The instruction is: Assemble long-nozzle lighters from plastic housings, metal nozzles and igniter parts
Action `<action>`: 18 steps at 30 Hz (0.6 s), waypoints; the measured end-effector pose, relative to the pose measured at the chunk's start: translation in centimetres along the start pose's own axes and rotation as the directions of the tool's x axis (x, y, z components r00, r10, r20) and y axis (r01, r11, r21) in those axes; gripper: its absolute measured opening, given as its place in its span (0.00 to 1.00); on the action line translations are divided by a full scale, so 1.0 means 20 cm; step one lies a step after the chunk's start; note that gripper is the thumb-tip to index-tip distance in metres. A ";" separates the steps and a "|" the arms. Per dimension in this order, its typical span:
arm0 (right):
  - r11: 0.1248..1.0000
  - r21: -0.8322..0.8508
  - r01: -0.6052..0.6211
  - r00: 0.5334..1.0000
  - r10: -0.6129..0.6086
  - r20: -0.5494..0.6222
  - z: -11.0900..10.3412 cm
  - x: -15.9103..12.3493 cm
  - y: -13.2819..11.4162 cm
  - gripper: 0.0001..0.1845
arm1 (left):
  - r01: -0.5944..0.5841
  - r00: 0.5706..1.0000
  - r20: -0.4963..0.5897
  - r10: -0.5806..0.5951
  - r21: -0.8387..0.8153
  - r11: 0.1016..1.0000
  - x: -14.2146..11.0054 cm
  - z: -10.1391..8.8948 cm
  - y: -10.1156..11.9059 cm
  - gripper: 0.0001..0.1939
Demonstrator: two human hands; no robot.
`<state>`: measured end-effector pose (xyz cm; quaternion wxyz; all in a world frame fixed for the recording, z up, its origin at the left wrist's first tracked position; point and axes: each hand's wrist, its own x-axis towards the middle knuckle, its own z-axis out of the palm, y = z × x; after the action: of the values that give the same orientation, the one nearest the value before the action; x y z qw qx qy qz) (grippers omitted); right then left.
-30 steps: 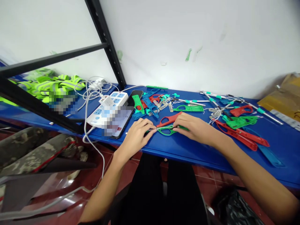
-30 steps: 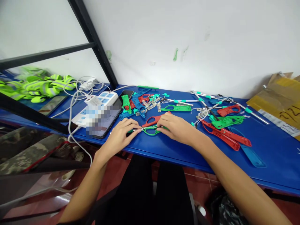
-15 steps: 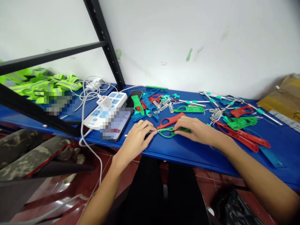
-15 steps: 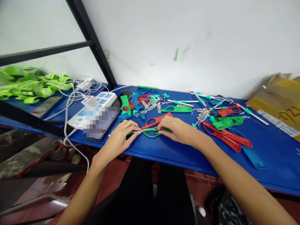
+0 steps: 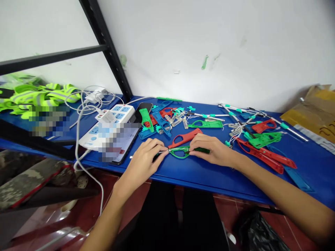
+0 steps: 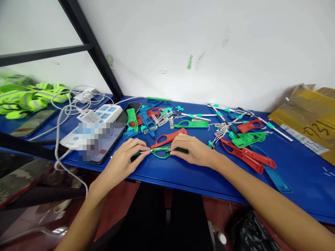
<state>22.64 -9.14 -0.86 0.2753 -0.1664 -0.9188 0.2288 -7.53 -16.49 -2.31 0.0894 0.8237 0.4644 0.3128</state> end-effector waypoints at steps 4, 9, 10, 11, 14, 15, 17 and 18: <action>0.998 -0.055 -0.026 0.999 0.027 0.023 0.01 0.00 -0.01 0.08 | 0.007 1.000 0.010 -0.007 0.005 1.000 0.00 -0.01 0.01 0.08; 0.996 -0.064 -0.059 0.996 0.063 0.059 -0.03 -0.01 -0.01 0.11 | 0.010 0.999 0.032 -0.010 0.006 1.000 0.00 -0.01 0.01 0.10; 0.996 -0.064 -0.061 0.995 0.066 0.072 -0.03 -0.01 -0.01 0.11 | 0.009 0.999 0.033 -0.009 0.006 1.000 -0.01 -0.01 0.01 0.10; 0.996 -0.064 -0.065 0.994 0.070 0.082 -0.04 -0.01 -0.01 0.12 | 0.008 0.999 0.032 -0.009 0.005 1.000 -0.01 -0.01 0.01 0.10; 0.995 -0.060 -0.081 0.994 0.085 0.064 -0.03 -0.01 -0.03 0.13 | 0.012 1.000 0.024 -0.012 -0.001 1.000 -0.01 -0.01 0.01 0.10; 0.995 -0.054 -0.089 0.995 0.091 0.048 -0.02 -0.01 -0.04 0.13 | 0.012 1.000 0.023 -0.012 -0.003 1.000 -0.01 -0.01 0.01 0.09; 0.993 -0.040 -0.115 0.993 0.116 0.019 0.00 -0.01 -0.05 0.12 | 0.012 1.000 0.026 -0.012 0.000 1.000 -0.01 -0.01 0.00 0.09; 0.991 -0.032 -0.131 0.991 0.132 0.009 0.00 0.00 -0.05 0.11 | 0.008 1.000 0.025 -0.008 0.002 1.000 -0.01 0.00 0.00 0.09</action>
<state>22.49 -10.04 -0.33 0.2517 -0.2296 -0.9108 0.2331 -7.66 -16.65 -2.32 0.0957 0.8259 0.4668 0.3014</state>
